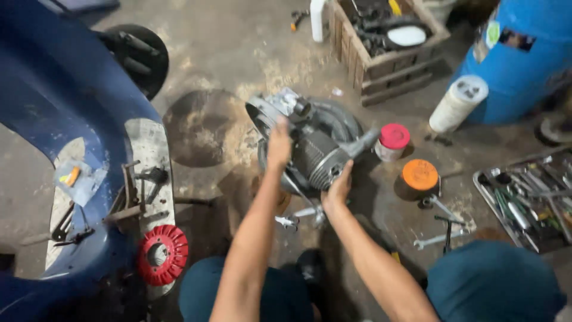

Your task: The person sits on the workshop floor beside a small motorcycle engine, lifts a round metal engine cover off the engine, and scrapes its surface with a yellow utility knife, turning the cover over to work on it by hand.

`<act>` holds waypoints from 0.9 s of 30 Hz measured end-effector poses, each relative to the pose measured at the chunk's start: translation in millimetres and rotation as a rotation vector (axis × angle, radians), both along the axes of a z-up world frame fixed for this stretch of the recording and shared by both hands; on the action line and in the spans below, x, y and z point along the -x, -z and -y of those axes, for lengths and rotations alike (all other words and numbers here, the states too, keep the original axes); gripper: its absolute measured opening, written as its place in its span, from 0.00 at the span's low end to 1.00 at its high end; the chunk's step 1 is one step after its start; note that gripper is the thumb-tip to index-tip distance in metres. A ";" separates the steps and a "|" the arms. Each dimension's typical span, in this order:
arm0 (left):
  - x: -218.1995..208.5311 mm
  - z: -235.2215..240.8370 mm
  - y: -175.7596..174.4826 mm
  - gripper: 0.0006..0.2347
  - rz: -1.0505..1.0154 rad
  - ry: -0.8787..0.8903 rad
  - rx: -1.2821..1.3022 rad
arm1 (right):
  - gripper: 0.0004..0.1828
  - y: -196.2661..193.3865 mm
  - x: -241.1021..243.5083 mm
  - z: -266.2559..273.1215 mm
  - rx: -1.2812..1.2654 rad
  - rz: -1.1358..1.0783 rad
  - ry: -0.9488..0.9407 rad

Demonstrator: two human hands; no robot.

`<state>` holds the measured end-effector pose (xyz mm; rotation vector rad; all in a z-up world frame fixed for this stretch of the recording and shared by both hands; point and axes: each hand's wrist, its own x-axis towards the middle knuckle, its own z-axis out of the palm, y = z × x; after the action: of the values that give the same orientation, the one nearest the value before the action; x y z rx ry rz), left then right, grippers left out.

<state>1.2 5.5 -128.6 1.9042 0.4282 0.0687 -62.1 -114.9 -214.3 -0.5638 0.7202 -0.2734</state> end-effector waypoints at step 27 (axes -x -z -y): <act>26.0 -11.8 17.0 0.36 0.150 -0.271 0.006 | 0.48 -76.5 57.0 -20.6 0.078 -0.141 -0.398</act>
<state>-24.8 17.3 -145.6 1.8101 0.5805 0.3864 -119.1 -94.4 -137.8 -0.7923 0.7184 0.1100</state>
